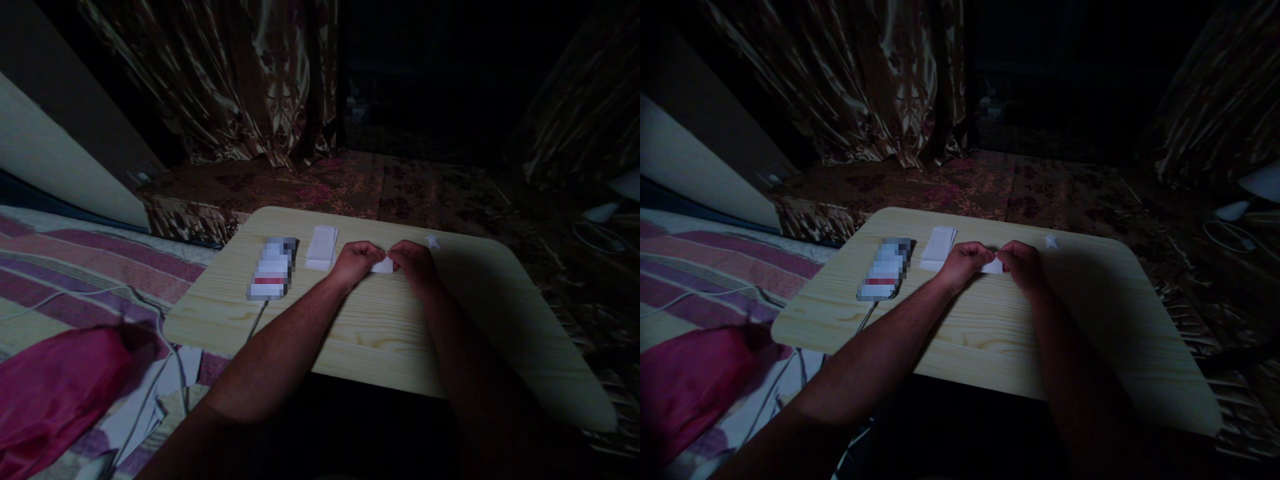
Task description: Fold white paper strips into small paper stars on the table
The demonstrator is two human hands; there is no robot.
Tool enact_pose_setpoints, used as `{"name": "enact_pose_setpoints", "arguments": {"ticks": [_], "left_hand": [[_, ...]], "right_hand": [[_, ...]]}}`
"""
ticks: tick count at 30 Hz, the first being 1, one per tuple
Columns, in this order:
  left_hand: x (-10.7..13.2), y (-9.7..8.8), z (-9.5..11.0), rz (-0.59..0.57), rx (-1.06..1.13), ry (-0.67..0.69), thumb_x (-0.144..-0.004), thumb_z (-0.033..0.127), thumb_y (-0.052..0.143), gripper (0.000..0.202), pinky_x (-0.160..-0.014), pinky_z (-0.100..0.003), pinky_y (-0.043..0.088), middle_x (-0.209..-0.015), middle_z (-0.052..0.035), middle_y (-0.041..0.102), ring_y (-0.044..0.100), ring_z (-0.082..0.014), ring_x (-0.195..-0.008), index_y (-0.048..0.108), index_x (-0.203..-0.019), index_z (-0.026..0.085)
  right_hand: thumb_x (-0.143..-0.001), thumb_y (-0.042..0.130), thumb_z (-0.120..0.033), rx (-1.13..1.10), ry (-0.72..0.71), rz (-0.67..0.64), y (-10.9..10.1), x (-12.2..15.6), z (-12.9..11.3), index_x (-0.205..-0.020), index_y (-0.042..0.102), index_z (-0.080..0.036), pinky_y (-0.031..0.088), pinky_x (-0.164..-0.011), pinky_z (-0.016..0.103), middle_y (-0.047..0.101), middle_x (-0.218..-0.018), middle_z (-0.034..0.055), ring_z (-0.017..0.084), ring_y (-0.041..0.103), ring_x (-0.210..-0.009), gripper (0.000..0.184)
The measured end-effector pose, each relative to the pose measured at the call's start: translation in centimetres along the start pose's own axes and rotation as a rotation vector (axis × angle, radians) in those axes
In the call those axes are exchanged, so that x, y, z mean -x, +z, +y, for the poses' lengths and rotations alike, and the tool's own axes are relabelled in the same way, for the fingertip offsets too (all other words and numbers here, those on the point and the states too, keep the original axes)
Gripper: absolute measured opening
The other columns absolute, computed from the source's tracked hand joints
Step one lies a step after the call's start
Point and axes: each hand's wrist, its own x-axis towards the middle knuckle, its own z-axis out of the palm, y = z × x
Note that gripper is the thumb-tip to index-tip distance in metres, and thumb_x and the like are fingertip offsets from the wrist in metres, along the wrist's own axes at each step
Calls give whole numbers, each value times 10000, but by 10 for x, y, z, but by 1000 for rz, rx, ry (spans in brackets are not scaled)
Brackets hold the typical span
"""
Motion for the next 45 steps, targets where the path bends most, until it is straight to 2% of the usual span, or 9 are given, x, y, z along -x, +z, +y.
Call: {"name": "enact_pose_setpoints", "arguments": {"ticks": [4, 9, 14, 26, 32, 39, 45], "left_hand": [[0, 0, -2, 26, -44, 9, -597, 382, 789, 313, -512, -224, 332, -566, 4, 585, 453, -72, -503, 609, -600, 127], [0, 0, -3, 25, -17, 24, -594, 382, 791, 313, -530, -225, 352, -587, -1, 592, 467, -75, -525, 611, -608, 126], [-1, -2, -6, -6, -107, -2, -573, 381, 804, 316, -535, -223, 355, -618, 3, 605, 487, -81, -535, 637, -670, 130], [1, -5, -6, -33, -94, -34, -575, 342, 796, 287, -507, -216, 335, -614, 14, 594, 465, -73, -510, 623, -677, 138], [2, -5, -5, -39, -134, -37, -603, 383, 784, 296, -494, -222, 325, -587, 13, 579, 442, -70, -486, 626, -663, 139], [3, -5, -2, -58, -110, -22, -593, 378, 801, 305, -500, -221, 322, -600, 15, 590, 449, -69, -497, 637, -683, 137], [2, -6, -5, -42, -166, -2, -628, 407, 782, 314, -496, -217, 310, -599, 16, 580, 451, -69, -507, 623, -678, 141]], "right_hand": [[-732, 616, -322, 11, 10, 20, 0, 0, 0, -658, 599, -186, 372, -557, 273, 555, -523, -28, 129, 508, -525, 156], [-729, 619, -339, -8, 10, 17, 0, 0, 0, -663, 602, -188, 376, -554, 274, 554, -520, -29, 130, 502, -520, 166], [-717, 627, -329, -10, 15, 36, 0, -1, 1, -647, 602, -191, 372, -548, 271, 558, -517, -32, 130, 503, -518, 157], [-703, 621, -329, -118, 76, -17, 1, 0, -2, -677, 611, -183, 379, -553, 269, 540, -501, -40, 124, 494, -509, 148], [-688, 625, -323, -163, 61, 17, 3, -1, 3, -632, 593, -188, 364, -531, 256, 537, -502, -37, 114, 479, -501, 150], [-685, 627, -319, -271, 56, -24, 5, -2, 7, -648, 606, -179, 363, -521, 246, 533, -504, -36, 108, 475, -502, 146], [-661, 653, -300, -300, 77, 36, 3, -5, 8, -644, 602, -168, 361, -504, 240, 530, -495, -42, 104, 475, -492, 142]]}}
